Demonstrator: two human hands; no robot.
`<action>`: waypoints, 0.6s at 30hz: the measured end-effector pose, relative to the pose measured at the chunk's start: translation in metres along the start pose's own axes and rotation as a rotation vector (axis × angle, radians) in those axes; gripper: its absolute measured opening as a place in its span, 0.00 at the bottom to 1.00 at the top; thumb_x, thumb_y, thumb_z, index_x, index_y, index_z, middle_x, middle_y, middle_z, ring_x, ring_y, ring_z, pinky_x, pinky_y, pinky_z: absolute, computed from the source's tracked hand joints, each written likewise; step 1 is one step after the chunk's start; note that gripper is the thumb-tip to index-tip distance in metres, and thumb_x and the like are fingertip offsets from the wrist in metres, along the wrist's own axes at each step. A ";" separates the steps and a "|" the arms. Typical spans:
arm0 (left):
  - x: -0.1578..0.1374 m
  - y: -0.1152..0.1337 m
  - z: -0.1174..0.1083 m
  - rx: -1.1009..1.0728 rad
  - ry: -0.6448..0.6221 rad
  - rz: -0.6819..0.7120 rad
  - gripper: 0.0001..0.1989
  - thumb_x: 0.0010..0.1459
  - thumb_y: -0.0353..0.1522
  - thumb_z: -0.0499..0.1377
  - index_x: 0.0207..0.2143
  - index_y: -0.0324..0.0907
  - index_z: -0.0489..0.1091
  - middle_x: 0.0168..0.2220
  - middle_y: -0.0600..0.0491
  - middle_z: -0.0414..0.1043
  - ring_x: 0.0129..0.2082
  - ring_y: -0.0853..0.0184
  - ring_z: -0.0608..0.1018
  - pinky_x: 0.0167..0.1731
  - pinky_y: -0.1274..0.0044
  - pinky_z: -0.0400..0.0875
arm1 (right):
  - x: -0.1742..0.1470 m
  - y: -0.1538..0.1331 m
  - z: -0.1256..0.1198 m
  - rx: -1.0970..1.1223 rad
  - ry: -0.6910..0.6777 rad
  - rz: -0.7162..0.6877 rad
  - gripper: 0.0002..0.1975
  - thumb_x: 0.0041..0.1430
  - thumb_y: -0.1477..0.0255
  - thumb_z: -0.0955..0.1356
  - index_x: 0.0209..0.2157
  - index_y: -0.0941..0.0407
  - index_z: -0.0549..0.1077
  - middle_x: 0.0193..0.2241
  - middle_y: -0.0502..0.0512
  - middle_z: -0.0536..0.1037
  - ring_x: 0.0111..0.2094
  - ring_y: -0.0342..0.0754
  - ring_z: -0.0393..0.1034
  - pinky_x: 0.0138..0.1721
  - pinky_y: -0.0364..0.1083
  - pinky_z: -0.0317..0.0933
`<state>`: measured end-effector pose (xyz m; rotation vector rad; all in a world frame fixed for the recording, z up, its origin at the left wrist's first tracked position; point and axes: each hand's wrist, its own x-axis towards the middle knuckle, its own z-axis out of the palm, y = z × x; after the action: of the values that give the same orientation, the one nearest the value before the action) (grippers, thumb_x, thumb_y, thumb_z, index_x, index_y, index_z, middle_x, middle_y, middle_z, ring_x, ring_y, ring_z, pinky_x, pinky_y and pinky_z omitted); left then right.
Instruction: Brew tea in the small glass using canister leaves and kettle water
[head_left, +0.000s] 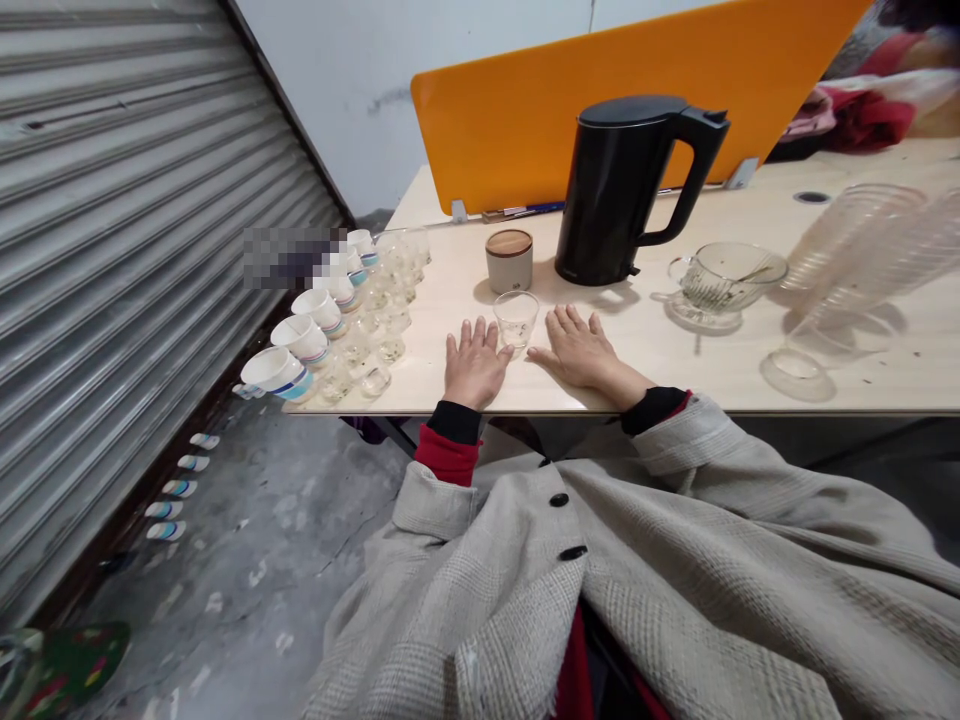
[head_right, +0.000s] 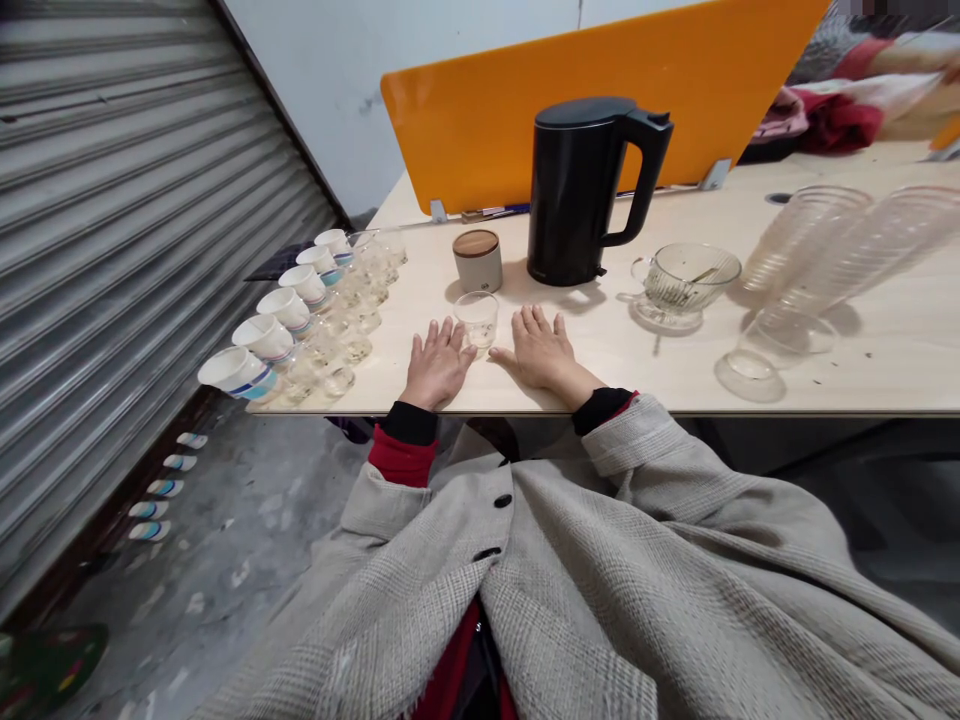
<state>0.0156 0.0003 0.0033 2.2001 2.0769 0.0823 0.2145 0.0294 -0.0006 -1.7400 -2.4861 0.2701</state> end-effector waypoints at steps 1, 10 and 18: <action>0.000 0.000 0.000 -0.001 0.003 0.002 0.36 0.75 0.47 0.38 0.78 0.41 0.48 0.81 0.49 0.39 0.80 0.50 0.42 0.77 0.50 0.39 | 0.000 0.000 0.000 0.003 0.001 -0.001 0.47 0.72 0.45 0.55 0.76 0.68 0.51 0.77 0.74 0.46 0.79 0.68 0.36 0.75 0.71 0.35; 0.000 0.000 0.000 0.006 0.006 0.002 0.36 0.75 0.48 0.38 0.78 0.41 0.47 0.81 0.49 0.39 0.80 0.50 0.43 0.77 0.50 0.40 | 0.000 -0.001 -0.001 -0.009 -0.012 0.011 0.47 0.72 0.46 0.55 0.76 0.69 0.50 0.78 0.73 0.45 0.79 0.67 0.35 0.75 0.71 0.35; 0.001 -0.001 0.002 -0.002 0.008 0.006 0.37 0.74 0.48 0.38 0.78 0.40 0.47 0.80 0.48 0.39 0.80 0.50 0.43 0.76 0.50 0.40 | -0.001 -0.002 -0.002 -0.006 -0.005 0.008 0.47 0.72 0.46 0.56 0.75 0.69 0.51 0.77 0.74 0.46 0.79 0.67 0.36 0.75 0.70 0.35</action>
<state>0.0146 0.0010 0.0015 2.2090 2.0738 0.0936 0.2135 0.0276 0.0015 -1.7540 -2.4871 0.2679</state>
